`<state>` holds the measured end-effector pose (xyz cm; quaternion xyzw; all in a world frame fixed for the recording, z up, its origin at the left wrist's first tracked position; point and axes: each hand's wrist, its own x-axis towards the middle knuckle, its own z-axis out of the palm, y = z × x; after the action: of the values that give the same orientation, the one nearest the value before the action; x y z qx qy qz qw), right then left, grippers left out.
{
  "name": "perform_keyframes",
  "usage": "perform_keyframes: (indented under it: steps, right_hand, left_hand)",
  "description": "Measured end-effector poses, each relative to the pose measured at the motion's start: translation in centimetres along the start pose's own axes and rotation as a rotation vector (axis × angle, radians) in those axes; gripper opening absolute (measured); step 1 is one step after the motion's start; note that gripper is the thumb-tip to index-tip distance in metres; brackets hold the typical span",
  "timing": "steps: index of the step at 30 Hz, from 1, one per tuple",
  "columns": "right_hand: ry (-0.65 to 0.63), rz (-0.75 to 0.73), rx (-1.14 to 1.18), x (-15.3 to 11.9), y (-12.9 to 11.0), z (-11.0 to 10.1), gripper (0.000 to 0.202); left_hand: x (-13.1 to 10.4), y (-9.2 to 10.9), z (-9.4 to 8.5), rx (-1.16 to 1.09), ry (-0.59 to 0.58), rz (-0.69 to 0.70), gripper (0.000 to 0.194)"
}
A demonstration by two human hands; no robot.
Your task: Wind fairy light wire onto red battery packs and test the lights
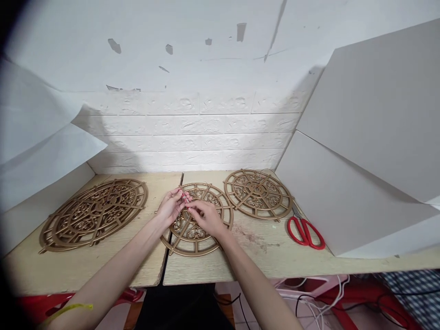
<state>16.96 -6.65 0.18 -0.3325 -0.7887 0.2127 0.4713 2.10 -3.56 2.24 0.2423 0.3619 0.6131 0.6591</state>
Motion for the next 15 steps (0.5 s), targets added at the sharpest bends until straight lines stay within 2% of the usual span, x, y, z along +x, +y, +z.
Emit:
perform_keyframes:
  steps: [4, 10, 15]
  right_hand:
    - [-0.035, -0.050, -0.074, -0.24, 0.48, -0.05, 0.020]
    - [-0.120, -0.094, -0.132, -0.15, 0.42, -0.18, 0.022]
    - [-0.113, -0.102, -0.139, -0.17, 0.27, -0.11, 0.023]
  left_hand:
    - [-0.01, 0.00, -0.07, 0.047, -0.056, 0.000, 0.024]
    - [-0.08, -0.55, -0.24, 0.137, -0.063, 0.058, 0.033]
    - [-0.27, -0.83, -0.23, 0.146, -0.061, 0.065, 0.035]
